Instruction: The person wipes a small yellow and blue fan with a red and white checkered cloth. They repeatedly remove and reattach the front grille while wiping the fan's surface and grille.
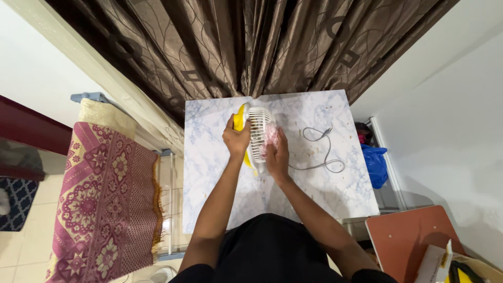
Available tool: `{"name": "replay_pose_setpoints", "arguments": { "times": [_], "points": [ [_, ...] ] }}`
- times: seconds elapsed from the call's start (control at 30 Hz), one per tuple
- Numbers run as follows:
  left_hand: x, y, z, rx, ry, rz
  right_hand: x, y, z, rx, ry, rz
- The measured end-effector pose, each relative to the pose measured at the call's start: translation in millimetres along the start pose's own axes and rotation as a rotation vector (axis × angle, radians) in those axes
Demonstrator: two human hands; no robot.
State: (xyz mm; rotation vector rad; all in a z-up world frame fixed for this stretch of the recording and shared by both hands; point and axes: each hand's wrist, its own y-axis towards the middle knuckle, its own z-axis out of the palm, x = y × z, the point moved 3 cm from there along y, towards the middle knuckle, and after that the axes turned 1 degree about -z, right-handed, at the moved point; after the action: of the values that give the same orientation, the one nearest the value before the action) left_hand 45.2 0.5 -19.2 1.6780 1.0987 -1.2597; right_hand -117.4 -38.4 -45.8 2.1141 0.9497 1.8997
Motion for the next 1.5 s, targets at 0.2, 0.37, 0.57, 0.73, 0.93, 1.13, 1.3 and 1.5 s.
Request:
{"name": "replay_pose_setpoints", "arguments": {
  "times": [0.2, 0.37, 0.57, 0.73, 0.93, 1.13, 1.3, 1.5],
  "points": [
    [59, 10, 2, -0.030, -0.356, -0.090, 12, 14, 11, 0.059, -0.307, -0.116],
    [87, 28, -13, 0.068, -0.155, -0.071, -6, 6, 18, 0.103, -0.185, -0.088],
    [124, 39, -28, 0.094, 0.187, 0.221, -48, -12, 23, 0.178, -0.182, -0.051],
    [176, 38, -51, 0.026, 0.137, 0.121, -86, -37, 23, 0.200, -0.303, -0.030],
    [205, 10, -56, 0.047, 0.161, -0.096, -93, -39, 20, 0.157, -0.243, 0.103],
    [202, 9, -42, 0.041, 0.160, -0.101, -76, -22, 39, 0.207, -0.369, 0.023],
    [147, 9, -33, 0.046, 0.523, 0.231, -59, -27, 43, 0.321, -0.386, 0.050],
    [102, 8, -19, 0.066, 0.366, 0.326, -64, -22, 45, 0.321, -0.416, -0.046]
  ]
}}
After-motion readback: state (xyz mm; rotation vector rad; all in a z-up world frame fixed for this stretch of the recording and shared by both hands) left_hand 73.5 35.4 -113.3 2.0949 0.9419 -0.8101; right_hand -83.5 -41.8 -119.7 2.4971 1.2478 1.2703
